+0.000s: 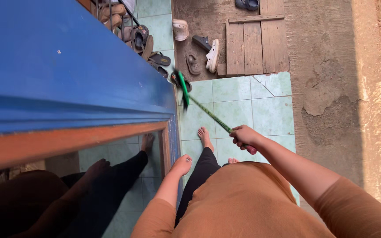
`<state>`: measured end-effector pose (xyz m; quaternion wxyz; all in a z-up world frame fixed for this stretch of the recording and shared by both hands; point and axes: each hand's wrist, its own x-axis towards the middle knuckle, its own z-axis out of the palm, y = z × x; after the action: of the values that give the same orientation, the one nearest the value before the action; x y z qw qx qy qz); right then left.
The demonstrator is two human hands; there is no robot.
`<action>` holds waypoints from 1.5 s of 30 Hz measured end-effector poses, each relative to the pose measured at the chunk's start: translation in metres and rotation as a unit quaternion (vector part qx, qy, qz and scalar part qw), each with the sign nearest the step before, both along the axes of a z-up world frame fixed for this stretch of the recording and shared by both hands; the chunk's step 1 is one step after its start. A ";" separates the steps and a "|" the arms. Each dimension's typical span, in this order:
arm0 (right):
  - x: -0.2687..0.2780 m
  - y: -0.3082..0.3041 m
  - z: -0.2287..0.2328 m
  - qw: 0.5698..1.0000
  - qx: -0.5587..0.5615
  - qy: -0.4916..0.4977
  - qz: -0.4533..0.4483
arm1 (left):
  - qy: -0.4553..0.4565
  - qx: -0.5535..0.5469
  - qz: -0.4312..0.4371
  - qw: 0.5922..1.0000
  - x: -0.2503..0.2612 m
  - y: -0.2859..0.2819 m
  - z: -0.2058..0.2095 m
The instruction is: The person sweeps a tiled floor using a green broom and a dustpan. They gather debris into the dustpan near a doorway, then continue sweeping the area outside the door, moving around several pairs of shoes and a bucket.
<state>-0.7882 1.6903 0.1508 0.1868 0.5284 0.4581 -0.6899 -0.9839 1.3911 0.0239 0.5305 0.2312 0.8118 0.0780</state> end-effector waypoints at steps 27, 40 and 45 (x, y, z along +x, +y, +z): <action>0.110 0.102 -0.129 0.972 -0.081 -0.132 -0.178 | 0.016 -0.056 -0.159 0.986 -0.116 0.101 -0.001; 0.238 0.103 -0.065 0.923 0.149 -0.151 -0.322 | 0.003 0.010 -0.160 0.987 -0.037 0.169 -0.018; 0.145 0.028 -0.121 0.955 -0.141 -0.022 -0.261 | 0.009 -0.051 -0.190 0.980 -0.010 0.191 0.000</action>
<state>-0.6432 1.7184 0.0302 0.0830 0.6127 0.1978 -0.7606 -0.9941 1.5817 0.0236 0.5394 0.3548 0.7606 -0.0676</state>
